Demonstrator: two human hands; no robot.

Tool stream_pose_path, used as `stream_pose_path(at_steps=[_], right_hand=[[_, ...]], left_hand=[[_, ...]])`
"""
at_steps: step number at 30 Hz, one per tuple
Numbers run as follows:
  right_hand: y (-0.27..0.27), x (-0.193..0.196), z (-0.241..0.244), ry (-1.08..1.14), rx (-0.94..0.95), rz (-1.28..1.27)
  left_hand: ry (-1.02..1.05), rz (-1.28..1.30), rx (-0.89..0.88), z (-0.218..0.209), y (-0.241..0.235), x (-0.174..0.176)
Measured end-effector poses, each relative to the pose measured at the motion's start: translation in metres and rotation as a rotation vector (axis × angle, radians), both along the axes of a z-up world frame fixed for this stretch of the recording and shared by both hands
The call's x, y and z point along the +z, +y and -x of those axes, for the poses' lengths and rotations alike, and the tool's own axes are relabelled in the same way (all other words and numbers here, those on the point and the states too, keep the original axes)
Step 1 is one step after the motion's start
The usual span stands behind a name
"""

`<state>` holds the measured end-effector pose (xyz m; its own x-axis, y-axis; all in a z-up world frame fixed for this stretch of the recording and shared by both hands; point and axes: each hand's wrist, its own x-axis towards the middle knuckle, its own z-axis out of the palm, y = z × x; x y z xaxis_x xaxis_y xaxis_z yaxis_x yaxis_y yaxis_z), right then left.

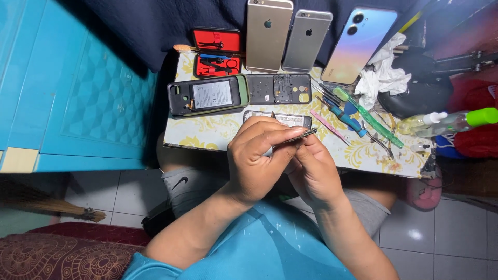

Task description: The person uses tweezers to remove a small component from a disassembled phone motherboard, then handles the board with both hands, turning it over and manipulating connectors and parts. The workspace contains multiple disassembled phones and repair tools.

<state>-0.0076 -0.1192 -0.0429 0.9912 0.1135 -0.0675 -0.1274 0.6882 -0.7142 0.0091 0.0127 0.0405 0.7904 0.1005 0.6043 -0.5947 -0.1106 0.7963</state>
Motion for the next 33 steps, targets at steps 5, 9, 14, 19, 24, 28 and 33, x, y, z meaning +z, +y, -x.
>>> stream_pose_path(at_steps=[5, 9, 14, 19, 24, 28, 33], right_hand=[[0.008, 0.011, 0.001, 0.073, -0.016, 0.079], [0.025, 0.040, 0.001, 0.112, -0.096, 0.218], [0.033, 0.047, 0.006, 0.135, -0.105, 0.218], [0.038, 0.036, 0.005, 0.154, -0.068, 0.175], [0.048, 0.051, 0.005, 0.121, -0.070, 0.180], [0.049, 0.045, 0.006, 0.098, -0.070, 0.178], [0.047, 0.036, 0.008, 0.038, -0.105, 0.223]], left_hand=[[0.093, 0.051, 0.038, -0.003, 0.003, -0.012], [0.375, 0.192, -0.040, -0.002, 0.003, -0.033], [0.456, 0.139, -0.052, 0.003, 0.007, -0.028], [0.466, 0.044, -0.033, 0.002, 0.016, -0.021], [0.418, 0.066, -0.035, 0.004, 0.020, -0.021], [0.372, 0.071, -0.010, 0.005, 0.021, -0.018], [0.271, 0.013, 0.009, 0.006, 0.021, -0.012]])
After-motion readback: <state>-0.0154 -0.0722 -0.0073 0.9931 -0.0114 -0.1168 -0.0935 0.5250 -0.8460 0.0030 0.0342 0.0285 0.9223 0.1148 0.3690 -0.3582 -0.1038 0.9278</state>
